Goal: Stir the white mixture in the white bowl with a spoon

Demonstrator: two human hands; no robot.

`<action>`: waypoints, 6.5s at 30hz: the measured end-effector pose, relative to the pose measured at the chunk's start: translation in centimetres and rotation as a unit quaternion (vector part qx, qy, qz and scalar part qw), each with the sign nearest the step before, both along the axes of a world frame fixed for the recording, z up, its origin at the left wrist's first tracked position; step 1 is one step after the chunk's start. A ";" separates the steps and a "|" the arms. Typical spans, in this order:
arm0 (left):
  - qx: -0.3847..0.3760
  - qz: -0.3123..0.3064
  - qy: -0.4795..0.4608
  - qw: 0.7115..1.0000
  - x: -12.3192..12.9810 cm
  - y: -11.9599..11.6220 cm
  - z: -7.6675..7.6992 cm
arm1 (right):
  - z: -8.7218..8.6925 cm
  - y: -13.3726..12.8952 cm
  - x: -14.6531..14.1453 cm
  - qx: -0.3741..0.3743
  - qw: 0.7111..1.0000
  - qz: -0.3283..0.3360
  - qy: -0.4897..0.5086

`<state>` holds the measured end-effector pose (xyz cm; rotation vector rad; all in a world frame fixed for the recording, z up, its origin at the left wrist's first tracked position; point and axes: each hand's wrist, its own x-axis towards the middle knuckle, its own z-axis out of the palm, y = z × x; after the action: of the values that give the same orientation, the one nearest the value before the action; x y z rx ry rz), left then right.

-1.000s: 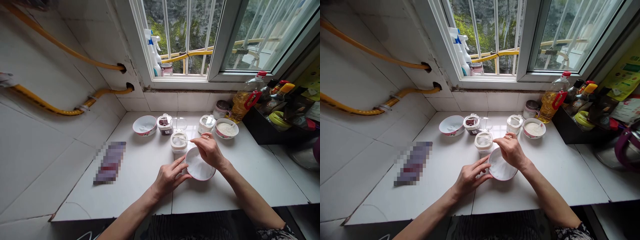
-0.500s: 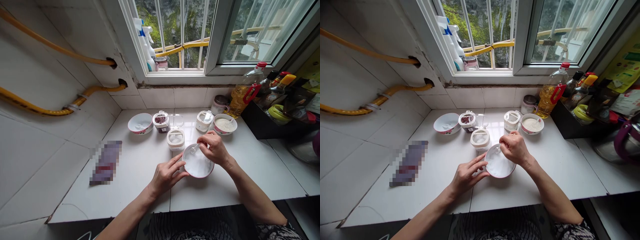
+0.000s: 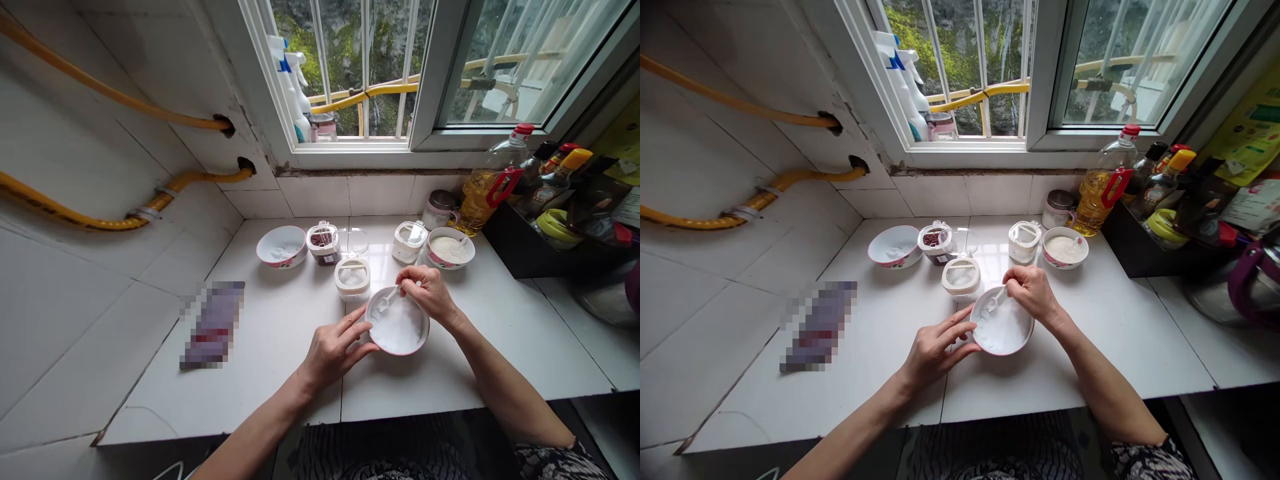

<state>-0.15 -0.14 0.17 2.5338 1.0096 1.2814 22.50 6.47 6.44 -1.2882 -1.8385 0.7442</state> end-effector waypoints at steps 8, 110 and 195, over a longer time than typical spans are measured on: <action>0.003 -0.001 -0.002 1.000 0.0 0.1 -0.1 | 0.7 0.3 0.0 -0.139 0.978 -0.010 0.157; 0.012 0.003 -0.001 1.000 0.0 0.0 0.1 | 0.6 -0.6 0.4 0.176 0.976 0.104 -0.079; 0.007 0.004 0.008 1.000 0.0 -0.1 0.2 | 1.5 -2.5 -1.7 -0.022 0.989 0.129 -0.072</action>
<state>-0.17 -0.22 0.40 2.5565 1.0181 1.2780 20.85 3.99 7.96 -1.1700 -2.1453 0.8517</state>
